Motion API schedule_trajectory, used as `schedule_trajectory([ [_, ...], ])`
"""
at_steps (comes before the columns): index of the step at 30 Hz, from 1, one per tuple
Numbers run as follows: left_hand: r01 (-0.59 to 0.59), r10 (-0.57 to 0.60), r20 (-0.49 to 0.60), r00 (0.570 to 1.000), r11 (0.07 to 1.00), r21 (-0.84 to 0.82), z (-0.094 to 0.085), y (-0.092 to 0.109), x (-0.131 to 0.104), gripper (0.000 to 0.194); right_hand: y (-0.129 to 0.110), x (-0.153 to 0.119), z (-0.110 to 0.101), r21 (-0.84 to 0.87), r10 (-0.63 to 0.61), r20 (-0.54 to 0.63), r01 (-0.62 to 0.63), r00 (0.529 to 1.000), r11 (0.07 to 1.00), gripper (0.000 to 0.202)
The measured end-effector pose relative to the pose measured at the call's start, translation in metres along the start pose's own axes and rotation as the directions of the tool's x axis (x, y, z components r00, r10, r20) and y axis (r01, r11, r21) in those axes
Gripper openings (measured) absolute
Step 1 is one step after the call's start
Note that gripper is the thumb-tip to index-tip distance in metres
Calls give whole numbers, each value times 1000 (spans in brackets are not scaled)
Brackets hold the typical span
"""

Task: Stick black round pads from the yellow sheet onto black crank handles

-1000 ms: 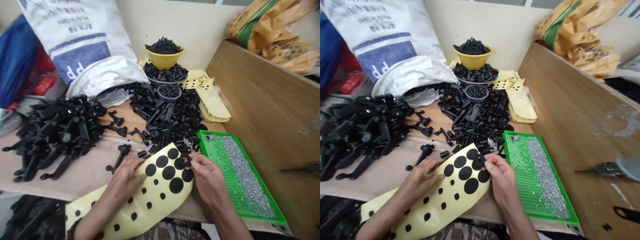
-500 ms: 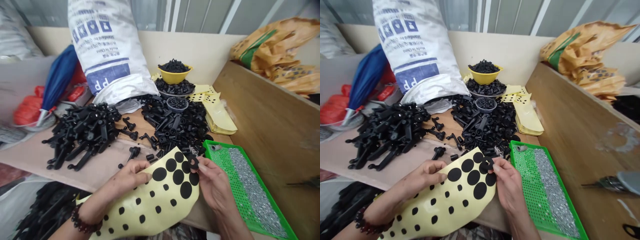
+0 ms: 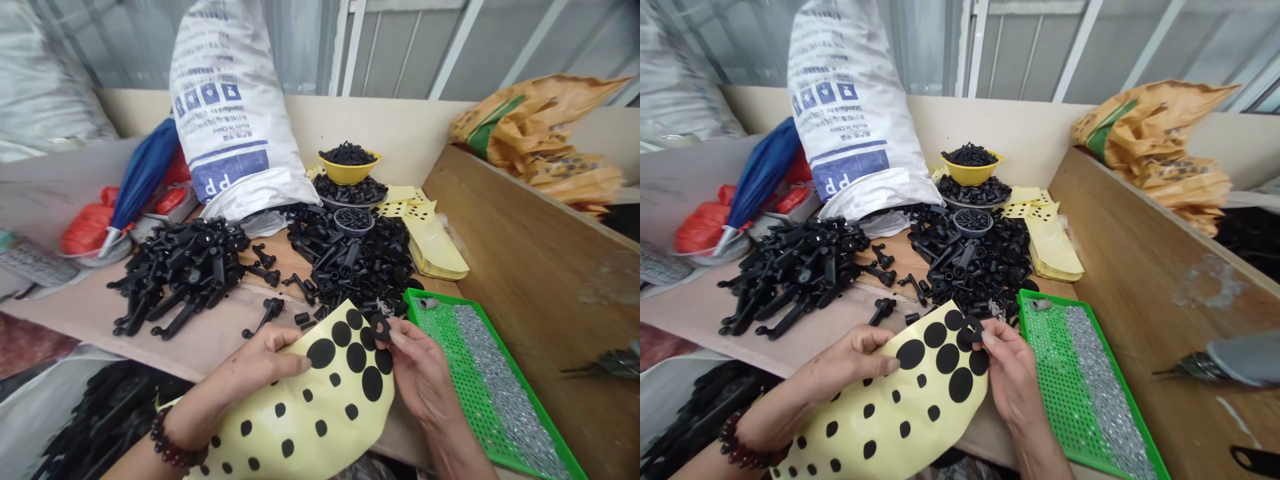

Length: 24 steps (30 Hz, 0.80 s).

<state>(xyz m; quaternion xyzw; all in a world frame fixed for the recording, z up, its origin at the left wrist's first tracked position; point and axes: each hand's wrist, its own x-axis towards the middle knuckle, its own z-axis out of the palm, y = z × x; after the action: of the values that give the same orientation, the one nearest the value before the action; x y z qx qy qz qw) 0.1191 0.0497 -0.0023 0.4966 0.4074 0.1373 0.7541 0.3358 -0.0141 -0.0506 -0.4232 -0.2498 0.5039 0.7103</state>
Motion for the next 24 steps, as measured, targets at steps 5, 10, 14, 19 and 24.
schedule_trajectory([
  [5,-3,3,-8,1000,1000,-26,4,4,-4,25,6,-1,-1,19,49,-21,-49,999,999,16],
  [10,-12,12,24,1000,1000,10,4,5,-3,25,6,-1,-3,38,55,-32,-53,998,998,16],
  [14,1,-1,28,1000,1000,9,2,4,-2,24,5,-2,-4,34,58,-36,-57,998,998,17],
  [19,-33,31,96,995,999,21,4,7,-2,23,5,-5,-1,13,48,-19,-48,999,999,14],
  [24,-63,60,45,997,996,59,5,14,6,25,-3,-6,-5,44,-47,-67,50,997,998,12],
])
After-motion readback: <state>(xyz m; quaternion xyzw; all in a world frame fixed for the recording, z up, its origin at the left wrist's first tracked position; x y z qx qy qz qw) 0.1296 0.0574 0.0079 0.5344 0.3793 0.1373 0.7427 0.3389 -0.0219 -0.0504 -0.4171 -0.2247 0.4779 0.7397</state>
